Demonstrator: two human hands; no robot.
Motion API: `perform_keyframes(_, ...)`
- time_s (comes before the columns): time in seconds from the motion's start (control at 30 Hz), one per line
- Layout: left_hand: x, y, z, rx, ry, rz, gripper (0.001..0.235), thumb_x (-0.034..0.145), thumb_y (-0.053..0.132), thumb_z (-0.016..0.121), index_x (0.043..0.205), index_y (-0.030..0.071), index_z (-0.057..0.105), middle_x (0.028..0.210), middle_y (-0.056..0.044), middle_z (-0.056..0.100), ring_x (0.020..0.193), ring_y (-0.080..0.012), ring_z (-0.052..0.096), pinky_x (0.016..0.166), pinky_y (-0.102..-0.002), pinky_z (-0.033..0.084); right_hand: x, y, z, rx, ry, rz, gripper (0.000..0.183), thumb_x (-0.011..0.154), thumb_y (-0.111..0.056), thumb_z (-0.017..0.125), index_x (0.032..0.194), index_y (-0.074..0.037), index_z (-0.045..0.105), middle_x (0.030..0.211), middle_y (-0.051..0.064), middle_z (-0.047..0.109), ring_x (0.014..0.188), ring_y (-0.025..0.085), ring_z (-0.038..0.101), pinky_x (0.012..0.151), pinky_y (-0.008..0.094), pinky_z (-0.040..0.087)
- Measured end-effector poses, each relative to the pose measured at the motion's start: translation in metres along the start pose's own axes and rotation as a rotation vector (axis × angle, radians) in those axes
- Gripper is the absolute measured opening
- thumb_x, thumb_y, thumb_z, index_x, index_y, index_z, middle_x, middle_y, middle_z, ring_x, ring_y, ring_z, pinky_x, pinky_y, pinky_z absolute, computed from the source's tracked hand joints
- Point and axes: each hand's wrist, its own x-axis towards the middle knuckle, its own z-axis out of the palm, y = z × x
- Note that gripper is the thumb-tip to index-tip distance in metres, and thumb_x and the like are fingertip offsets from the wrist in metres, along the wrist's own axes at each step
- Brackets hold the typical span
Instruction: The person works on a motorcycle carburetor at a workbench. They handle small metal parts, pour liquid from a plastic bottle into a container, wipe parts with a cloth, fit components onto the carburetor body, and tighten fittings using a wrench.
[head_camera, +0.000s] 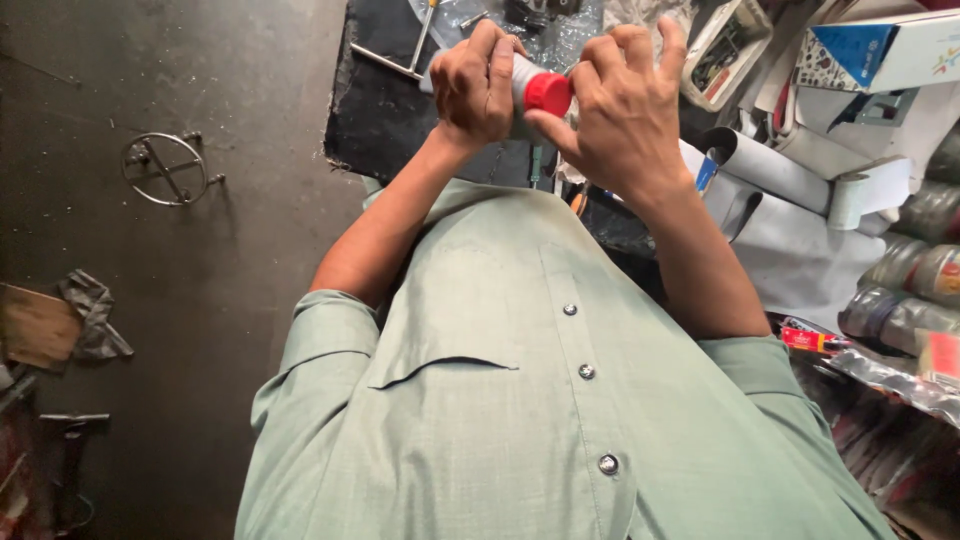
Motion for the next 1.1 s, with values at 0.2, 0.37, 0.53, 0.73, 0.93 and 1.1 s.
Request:
perform_keyframes(0.2, 0.004, 0.005, 0.001, 0.011, -0.003, -0.011, 0.023, 0.104, 0.017, 0.048, 0.088, 0.007, 0.062, 0.074, -0.01, 0.069, 0.066, -0.0308, 0.07, 0.063, -0.042, 0.052, 0.004, -0.006, 0.015, 0.01, 0.083, 0.061, 0.051, 0.096, -0.044, 0.075, 0.112, 0.004, 0.07, 0.124, 0.017, 0.06, 0.129, 0.036, 0.049, 0.117, 0.064, 0.021)
perform_keyframes(0.37, 0.009, 0.008, 0.012, 0.041, 0.008, -0.006, 0.022, 0.104, 0.017, 0.049, 0.09, 0.006, 0.062, 0.073, -0.011, 0.067, 0.066, -0.0311, 0.069, 0.061, -0.041, 0.052, 0.002, 0.007, 0.029, -0.052, 0.097, 0.197, 0.054, 0.106, -0.05, 0.076, 0.099, 0.003, 0.068, 0.122, 0.014, 0.063, 0.129, 0.034, 0.051, 0.122, 0.064, 0.021)
perform_keyframes(0.53, 0.018, 0.013, 0.023, 0.041, -0.01, -0.048, 0.022, 0.104, 0.017, 0.049, 0.091, 0.008, 0.063, 0.076, -0.01, 0.07, 0.068, -0.0302, 0.07, 0.064, -0.04, 0.053, 0.002, 0.006, 0.003, 0.286, 0.133, 0.184, 0.06, 0.095, -0.046, 0.071, 0.117, 0.009, 0.068, 0.126, 0.022, 0.062, 0.126, 0.038, 0.05, 0.116, 0.069, 0.015)
perform_keyframes(0.73, 0.026, 0.014, 0.047, 0.028, -0.104, -0.029, 0.023, 0.104, 0.017, 0.048, 0.089, 0.007, 0.064, 0.078, -0.01, 0.072, 0.068, -0.0301, 0.071, 0.064, -0.041, 0.053, -0.008, 0.027, 0.011, 0.055, -0.001, 0.442, 0.058, 0.095, -0.056, 0.08, 0.101, -0.001, 0.066, 0.105, 0.015, 0.064, 0.119, 0.034, 0.055, 0.123, 0.068, 0.016)
perform_keyframes(0.93, 0.034, 0.02, 0.069, -0.001, -0.18, -0.067, 0.023, 0.104, 0.017, 0.049, 0.091, 0.007, 0.064, 0.078, -0.011, 0.071, 0.069, -0.0303, 0.07, 0.064, -0.04, 0.054, -0.028, 0.044, 0.004, 0.14, 0.117, 0.312, 0.051, 0.091, -0.042, 0.08, 0.116, 0.001, 0.068, 0.121, 0.012, 0.066, 0.13, 0.036, 0.055, 0.121, 0.07, 0.013)
perform_keyframes(1.1, 0.054, 0.009, 0.102, 0.09, -0.176, 0.079, 0.02, 0.103, 0.016, 0.05, 0.095, 0.008, 0.066, 0.079, -0.013, 0.069, 0.069, -0.0325, 0.069, 0.064, -0.042, 0.052, -0.021, 0.085, 0.01, 0.132, 0.174, 0.389, 0.054, 0.09, -0.051, 0.08, 0.107, -0.001, 0.068, 0.106, 0.015, 0.066, 0.117, 0.034, 0.059, 0.118, 0.071, 0.018)
